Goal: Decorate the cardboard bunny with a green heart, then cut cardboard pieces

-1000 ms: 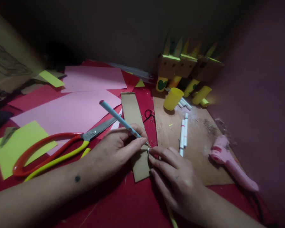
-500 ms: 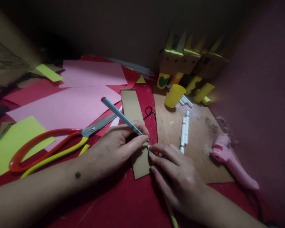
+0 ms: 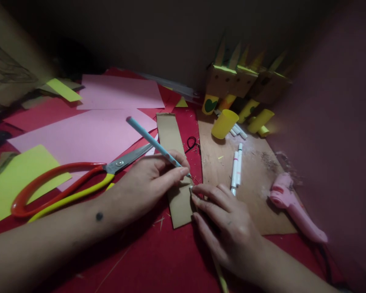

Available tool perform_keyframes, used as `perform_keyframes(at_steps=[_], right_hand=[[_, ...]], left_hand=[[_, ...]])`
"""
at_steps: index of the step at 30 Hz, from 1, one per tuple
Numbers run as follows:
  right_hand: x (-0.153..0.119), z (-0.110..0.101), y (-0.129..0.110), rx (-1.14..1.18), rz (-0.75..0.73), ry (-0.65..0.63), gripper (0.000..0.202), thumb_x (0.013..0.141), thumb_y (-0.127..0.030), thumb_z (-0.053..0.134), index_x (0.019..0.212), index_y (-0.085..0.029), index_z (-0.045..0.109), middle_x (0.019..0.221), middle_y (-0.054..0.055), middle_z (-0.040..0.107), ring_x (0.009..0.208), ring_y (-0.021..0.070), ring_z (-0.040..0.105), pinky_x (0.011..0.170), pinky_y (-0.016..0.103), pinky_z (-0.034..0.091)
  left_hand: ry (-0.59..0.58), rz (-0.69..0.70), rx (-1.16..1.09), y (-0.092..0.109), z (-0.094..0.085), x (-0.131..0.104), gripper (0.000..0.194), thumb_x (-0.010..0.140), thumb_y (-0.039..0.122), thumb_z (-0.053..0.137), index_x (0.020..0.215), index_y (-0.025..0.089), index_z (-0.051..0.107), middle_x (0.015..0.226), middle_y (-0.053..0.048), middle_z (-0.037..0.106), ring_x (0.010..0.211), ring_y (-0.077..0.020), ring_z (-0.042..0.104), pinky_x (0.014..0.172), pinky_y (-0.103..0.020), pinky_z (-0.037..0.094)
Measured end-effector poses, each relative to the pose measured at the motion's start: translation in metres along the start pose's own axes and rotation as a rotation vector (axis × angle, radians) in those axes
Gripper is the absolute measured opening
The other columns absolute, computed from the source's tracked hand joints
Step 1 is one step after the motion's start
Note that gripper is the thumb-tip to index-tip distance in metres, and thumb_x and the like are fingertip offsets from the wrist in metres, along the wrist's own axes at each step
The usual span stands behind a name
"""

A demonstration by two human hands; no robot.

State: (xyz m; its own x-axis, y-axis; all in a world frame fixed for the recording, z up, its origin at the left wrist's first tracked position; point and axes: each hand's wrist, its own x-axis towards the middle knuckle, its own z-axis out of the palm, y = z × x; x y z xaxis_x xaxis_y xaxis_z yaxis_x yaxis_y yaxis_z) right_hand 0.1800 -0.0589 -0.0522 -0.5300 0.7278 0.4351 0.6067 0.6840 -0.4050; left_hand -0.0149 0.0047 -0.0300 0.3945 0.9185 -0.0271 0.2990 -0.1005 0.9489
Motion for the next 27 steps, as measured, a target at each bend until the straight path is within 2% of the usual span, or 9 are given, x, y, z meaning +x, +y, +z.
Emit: perform_keyframes(at_steps=[4, 11, 18, 22, 27], right_hand=[[0.0006, -0.0012, 0.0000, 0.005, -0.011, -0.003, 0.029, 0.088, -0.004, 0.054, 0.115, -0.011, 0.062, 0.112, 0.014, 0.067, 0.091, 0.0219, 0.059, 0.074, 0.037, 0.056], [-0.0001, -0.0003, 0.0011, 0.008, 0.002, -0.026, 0.029, 0.088, -0.005, 0.055, 0.115, -0.011, 0.062, 0.115, 0.014, 0.066, 0.092, 0.0226, 0.058, 0.075, 0.039, 0.056], [-0.0024, 0.0002, 0.0021, -0.012, -0.019, -0.007, 0.027, 0.088, -0.004, 0.055, 0.114, -0.009, 0.062, 0.113, 0.016, 0.067, 0.094, 0.0239, 0.060, 0.076, 0.040, 0.056], [-0.0010, -0.0005, 0.0017, -0.017, -0.018, -0.010, 0.026, 0.088, -0.005, 0.055, 0.112, -0.009, 0.063, 0.112, 0.016, 0.068, 0.090, 0.0232, 0.061, 0.072, 0.039, 0.056], [-0.0003, 0.0003, 0.0023, -0.037, -0.039, -0.001, 0.026, 0.088, -0.005, 0.054, 0.113, -0.008, 0.063, 0.113, 0.017, 0.068, 0.095, 0.0246, 0.062, 0.075, 0.040, 0.057]], left_hand=[[-0.020, 0.117, 0.165, -0.0016, 0.0028, -0.0035, 0.019, 0.095, 0.031, 0.051, 0.084, 0.024, 0.064, 0.081, 0.005, 0.067, 0.078, -0.0121, 0.060, 0.075, -0.026, 0.045], [-0.025, 0.290, 0.276, -0.0095, 0.0032, -0.0058, 0.013, 0.095, 0.023, 0.053, 0.087, 0.021, 0.063, 0.089, 0.003, 0.067, 0.081, -0.0102, 0.060, 0.076, -0.022, 0.045], [-0.041, 0.237, 0.205, -0.0088, 0.0047, -0.0042, 0.014, 0.093, 0.022, 0.054, 0.085, 0.020, 0.064, 0.077, 0.004, 0.064, 0.072, -0.0098, 0.058, 0.070, -0.023, 0.046], [-0.063, 0.233, 0.187, -0.0090, 0.0048, -0.0033, 0.014, 0.094, 0.023, 0.053, 0.086, 0.020, 0.064, 0.078, 0.004, 0.064, 0.072, -0.0099, 0.058, 0.070, -0.023, 0.046], [-0.069, 0.229, 0.194, -0.0080, 0.0035, -0.0051, 0.014, 0.094, 0.023, 0.053, 0.085, 0.020, 0.064, 0.078, 0.003, 0.064, 0.074, -0.0108, 0.059, 0.072, -0.024, 0.046]])
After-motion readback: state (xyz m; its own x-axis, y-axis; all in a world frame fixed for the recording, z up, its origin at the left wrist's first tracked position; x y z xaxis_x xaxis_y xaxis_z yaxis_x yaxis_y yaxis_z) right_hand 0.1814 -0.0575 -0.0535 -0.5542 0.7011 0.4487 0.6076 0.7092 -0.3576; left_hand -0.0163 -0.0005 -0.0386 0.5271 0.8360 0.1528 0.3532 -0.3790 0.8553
